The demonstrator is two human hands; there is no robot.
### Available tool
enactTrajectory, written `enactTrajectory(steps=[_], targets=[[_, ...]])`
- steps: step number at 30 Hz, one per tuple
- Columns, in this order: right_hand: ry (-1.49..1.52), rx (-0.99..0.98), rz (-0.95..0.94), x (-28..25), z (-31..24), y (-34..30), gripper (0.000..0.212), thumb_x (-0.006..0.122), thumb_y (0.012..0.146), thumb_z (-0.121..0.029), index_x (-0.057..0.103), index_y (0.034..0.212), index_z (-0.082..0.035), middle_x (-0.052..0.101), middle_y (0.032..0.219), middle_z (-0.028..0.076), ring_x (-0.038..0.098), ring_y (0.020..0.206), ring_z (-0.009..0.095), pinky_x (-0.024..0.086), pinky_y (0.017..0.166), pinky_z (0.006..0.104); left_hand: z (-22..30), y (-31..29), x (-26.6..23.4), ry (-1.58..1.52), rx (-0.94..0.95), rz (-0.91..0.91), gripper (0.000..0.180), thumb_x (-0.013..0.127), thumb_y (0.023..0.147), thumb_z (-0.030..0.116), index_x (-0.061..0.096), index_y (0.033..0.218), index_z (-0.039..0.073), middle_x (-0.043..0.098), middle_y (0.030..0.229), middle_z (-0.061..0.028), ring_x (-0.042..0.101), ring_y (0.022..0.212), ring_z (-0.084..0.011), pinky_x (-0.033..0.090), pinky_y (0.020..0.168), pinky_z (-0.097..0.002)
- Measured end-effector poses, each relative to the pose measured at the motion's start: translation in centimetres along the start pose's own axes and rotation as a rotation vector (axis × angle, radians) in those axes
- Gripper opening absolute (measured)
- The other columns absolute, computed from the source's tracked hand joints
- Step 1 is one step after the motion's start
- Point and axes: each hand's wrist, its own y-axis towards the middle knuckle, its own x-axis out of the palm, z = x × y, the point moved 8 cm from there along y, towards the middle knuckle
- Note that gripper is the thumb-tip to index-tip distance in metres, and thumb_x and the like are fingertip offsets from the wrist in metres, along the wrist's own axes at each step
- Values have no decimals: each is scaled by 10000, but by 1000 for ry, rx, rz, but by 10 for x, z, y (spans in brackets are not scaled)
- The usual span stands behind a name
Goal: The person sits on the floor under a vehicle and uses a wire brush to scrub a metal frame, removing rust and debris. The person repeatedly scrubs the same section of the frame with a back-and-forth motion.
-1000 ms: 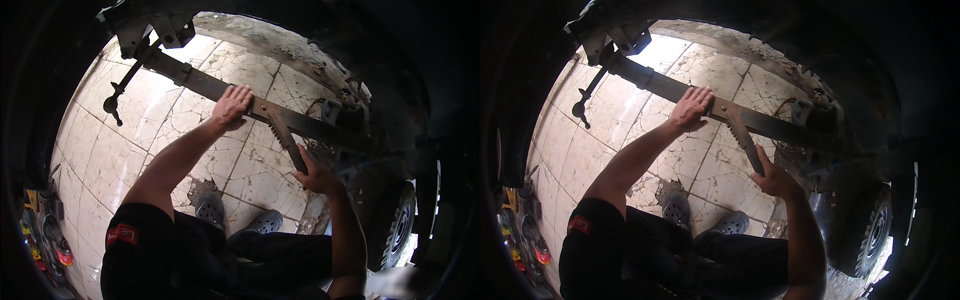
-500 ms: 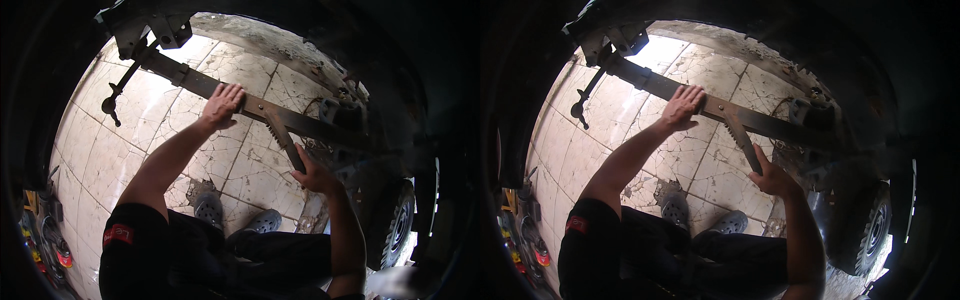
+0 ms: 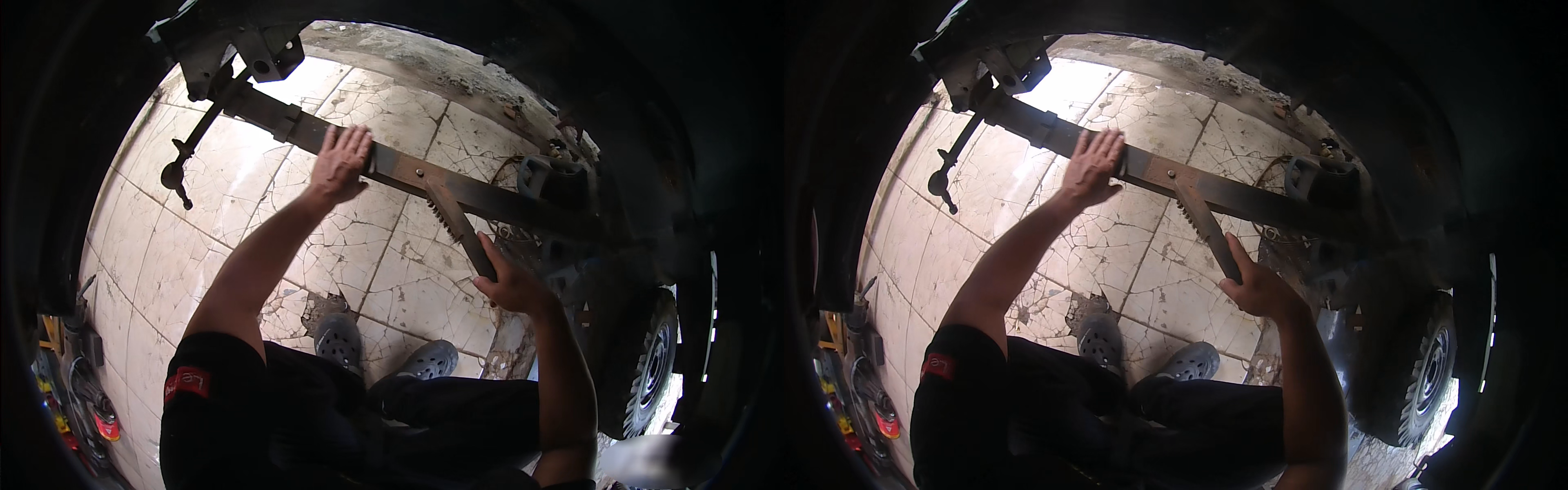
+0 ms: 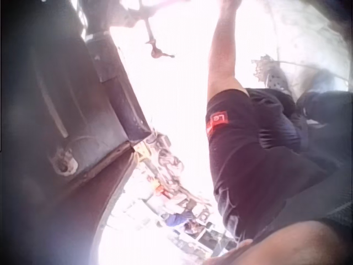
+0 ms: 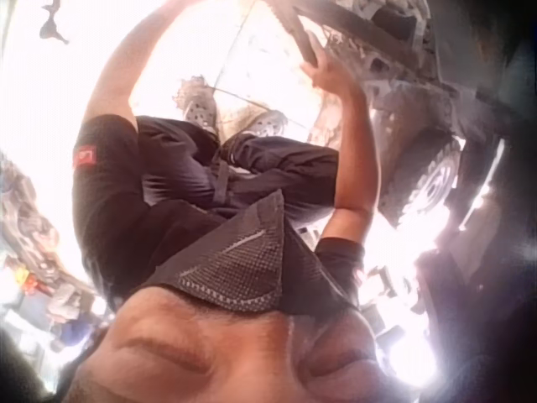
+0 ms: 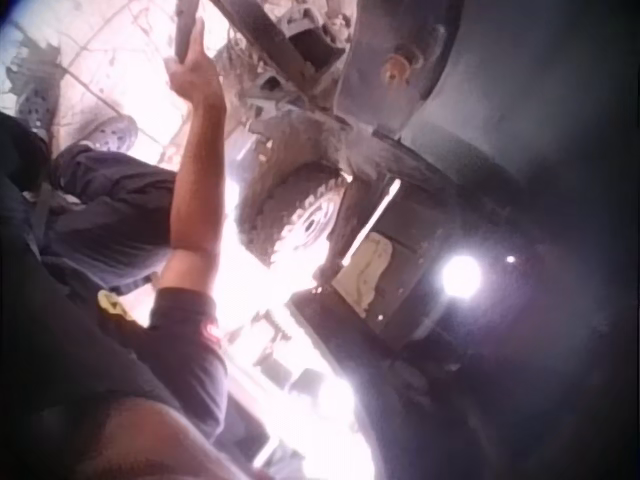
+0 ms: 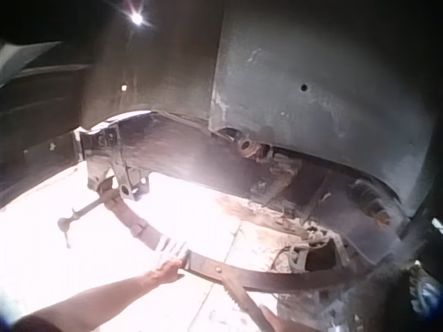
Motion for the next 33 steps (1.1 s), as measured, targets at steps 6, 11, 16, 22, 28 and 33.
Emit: enactTrajectory(steps=[6,11,16,22,28,33], targets=[[-12,137,-113,2,-8,0,811,655,928,-198,192,1583,-75,512,1396,328,643,1118,331,502,942,392,-16,-7,-5,49,-111,-24,1089,768,782,524,213,1560,3,245,1628,-164,192,1526,-299,53,1252,-508],[-43,36,-29,2,-21,-1,787,635,927,-178,205,1577,-68,480,1427,329,517,1311,394,409,1085,415,21,-10,7,6,73,-44,1047,764,794,490,226,1564,28,245,1635,-131,197,1526,-274,74,1256,-486],[-89,-91,56,-4,-12,-3,777,596,936,-188,170,1577,-84,569,1274,366,603,1165,460,465,1013,472,-27,-6,-9,0,-41,51,1023,798,759,434,282,1549,39,285,1623,-113,237,1513,-255,81,1248,-509],[-14,10,-4,-2,-14,3,764,589,944,-202,185,1575,-51,582,1288,327,601,1188,415,460,1017,445,-23,-15,-9,-14,-131,10,1062,830,731,409,272,1548,24,273,1620,-138,196,1525,-285,92,1246,-516],[14,64,-24,-5,-11,-3,753,566,940,-178,184,1577,-57,610,1238,319,633,1126,392,482,971,432,9,-12,-3,1,70,-13,1059,815,758,431,241,1567,60,276,1629,-84,219,1520,-229,86,1255,-490],[-5,71,-22,-4,-8,-5,756,565,937,-176,182,1578,-57,620,1225,307,642,1110,381,488,958,432,-46,-14,-11,38,-73,54,1033,829,749,379,265,1558,70,310,1614,-80,252,1508,-233,57,1251,-519]])
